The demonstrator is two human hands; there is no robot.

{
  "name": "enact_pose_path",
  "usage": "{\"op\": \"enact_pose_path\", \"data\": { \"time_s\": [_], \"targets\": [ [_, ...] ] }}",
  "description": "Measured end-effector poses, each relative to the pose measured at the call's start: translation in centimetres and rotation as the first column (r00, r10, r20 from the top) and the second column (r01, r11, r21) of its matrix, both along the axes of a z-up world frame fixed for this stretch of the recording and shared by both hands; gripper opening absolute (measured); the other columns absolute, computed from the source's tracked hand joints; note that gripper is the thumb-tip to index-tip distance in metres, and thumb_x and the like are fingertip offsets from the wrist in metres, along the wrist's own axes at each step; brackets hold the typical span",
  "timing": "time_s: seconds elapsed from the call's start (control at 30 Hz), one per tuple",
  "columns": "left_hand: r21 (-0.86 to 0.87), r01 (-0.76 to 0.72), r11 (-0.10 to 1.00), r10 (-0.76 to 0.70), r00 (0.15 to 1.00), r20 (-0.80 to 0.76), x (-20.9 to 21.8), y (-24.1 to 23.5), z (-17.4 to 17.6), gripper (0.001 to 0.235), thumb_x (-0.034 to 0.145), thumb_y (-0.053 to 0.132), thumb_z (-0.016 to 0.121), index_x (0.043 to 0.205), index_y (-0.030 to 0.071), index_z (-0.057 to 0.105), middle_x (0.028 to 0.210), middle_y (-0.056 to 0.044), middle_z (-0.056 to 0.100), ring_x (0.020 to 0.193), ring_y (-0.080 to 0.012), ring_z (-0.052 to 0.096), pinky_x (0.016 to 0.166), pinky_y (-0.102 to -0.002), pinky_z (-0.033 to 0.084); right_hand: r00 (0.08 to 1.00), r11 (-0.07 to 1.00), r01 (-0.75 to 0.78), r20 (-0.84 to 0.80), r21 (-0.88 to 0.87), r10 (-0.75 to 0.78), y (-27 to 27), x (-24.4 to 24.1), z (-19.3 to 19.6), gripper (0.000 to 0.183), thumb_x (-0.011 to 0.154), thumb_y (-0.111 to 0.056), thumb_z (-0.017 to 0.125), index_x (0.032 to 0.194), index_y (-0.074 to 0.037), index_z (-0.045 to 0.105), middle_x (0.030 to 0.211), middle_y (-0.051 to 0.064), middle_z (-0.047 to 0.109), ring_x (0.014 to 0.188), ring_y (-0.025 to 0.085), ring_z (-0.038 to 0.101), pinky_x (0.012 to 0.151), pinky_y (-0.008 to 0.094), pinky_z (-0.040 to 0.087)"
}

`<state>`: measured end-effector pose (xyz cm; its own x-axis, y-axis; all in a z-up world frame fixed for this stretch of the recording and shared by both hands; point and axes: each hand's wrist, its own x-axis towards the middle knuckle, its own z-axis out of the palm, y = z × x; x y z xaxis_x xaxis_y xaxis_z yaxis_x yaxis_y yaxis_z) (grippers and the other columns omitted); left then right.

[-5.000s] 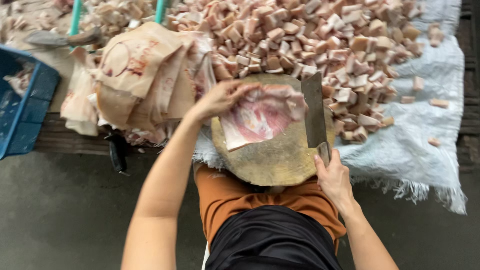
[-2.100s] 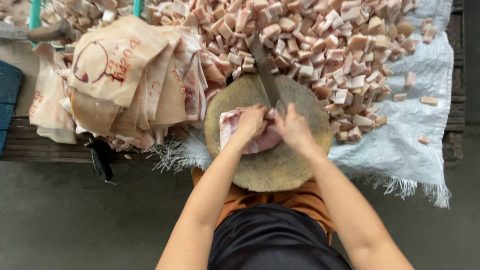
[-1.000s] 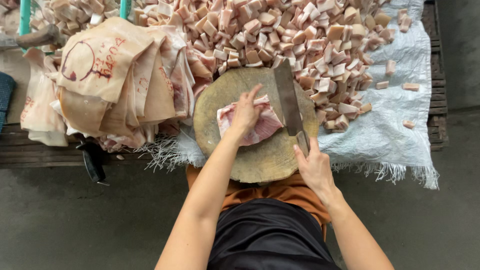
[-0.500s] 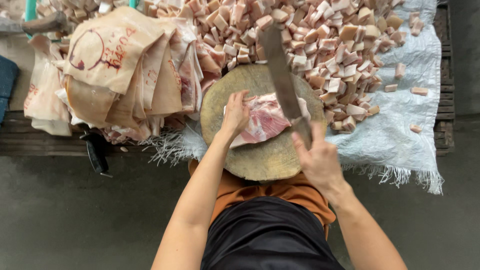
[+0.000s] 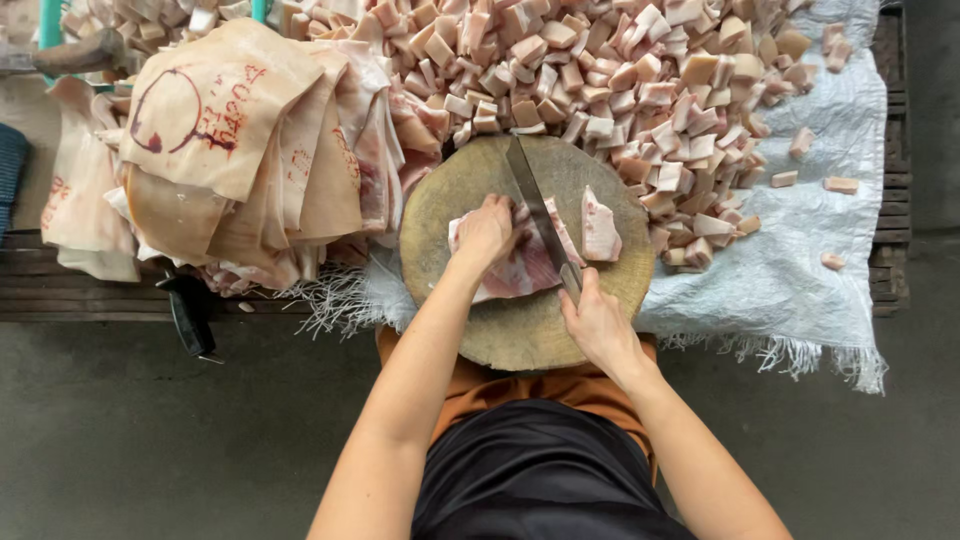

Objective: The person sits on the floor with a wooden cutting board on their lap and uses a cleaver to cut large sheets of pork belly into small cubes. They repeatedly slice the meat into strips and then dice them, accumulating a large pile of diced meat on a white cloth beside them.

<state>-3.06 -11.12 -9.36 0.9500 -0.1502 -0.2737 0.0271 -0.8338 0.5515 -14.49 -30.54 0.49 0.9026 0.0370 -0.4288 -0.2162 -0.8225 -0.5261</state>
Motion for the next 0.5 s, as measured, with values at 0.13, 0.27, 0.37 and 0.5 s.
{"op": "enact_pose_path", "data": {
  "time_s": [0.13, 0.27, 0.37, 0.5],
  "targets": [
    [-0.038, 0.076, 0.996, -0.076, 0.997, 0.001, 0.4, 0.1, 0.6, 0.034, 0.086, 0.037, 0.076, 0.109, 0.013, 0.070, 0.115, -0.017, 0.064, 0.103, -0.0410, 0.067, 0.085, -0.054, 0.053, 0.994, 0.998, -0.055, 0.096, -0.011, 0.056, 1.3, 3.3, -1.3, 0.050, 0.098, -0.030, 0.059, 0.128, 0.005, 0.040, 0.094, 0.039, 0.067, 0.091, 0.056, 0.066, 0.081, 0.061, 0.052],
    [-0.053, 0.065, 0.997, -0.061, 0.996, 0.065, -0.6, 0.0, 1.1, 0.026, 0.083, 0.031, 0.076, 0.103, 0.014, 0.071, 0.110, -0.017, 0.062, 0.099, -0.0404, 0.067, 0.079, -0.054, 0.052, 0.987, 0.993, -0.056, 0.159, 0.101, 0.039, 2.7, 8.5, -2.4, 0.042, 0.104, -0.034, 0.058, 0.121, 0.003, 0.046, 0.090, 0.035, 0.069, 0.090, 0.054, 0.066, 0.078, 0.060, 0.053],
    [-0.112, -0.005, 0.994, 0.027, 0.980, 0.195, -2.0, 0.1, 1.3, 0.027, 0.083, 0.027, 0.076, 0.103, 0.012, 0.067, 0.108, -0.016, 0.063, 0.099, -0.0399, 0.066, 0.079, -0.052, 0.052, 0.993, 0.982, 0.002, 0.112, 0.189, -0.024, 3.0, 9.1, 0.0, 0.042, 0.102, -0.035, 0.062, 0.122, 0.000, 0.050, 0.079, 0.029, 0.067, 0.074, 0.046, 0.066, 0.064, 0.055, 0.053],
    [-0.187, -0.010, 0.982, 0.084, 0.918, 0.388, -3.8, 1.1, 0.6, 0.024, 0.083, 0.009, 0.066, 0.106, 0.010, 0.063, 0.112, -0.012, 0.065, 0.106, -0.0367, 0.065, 0.087, -0.048, 0.052, 0.995, 0.949, 0.093, 0.011, 0.302, -0.101, -0.2, 5.2, 4.4, 0.042, 0.097, -0.035, 0.062, 0.125, -0.004, 0.053, 0.061, 0.014, 0.064, 0.049, 0.024, 0.064, 0.046, 0.039, 0.051]
  ]
}}
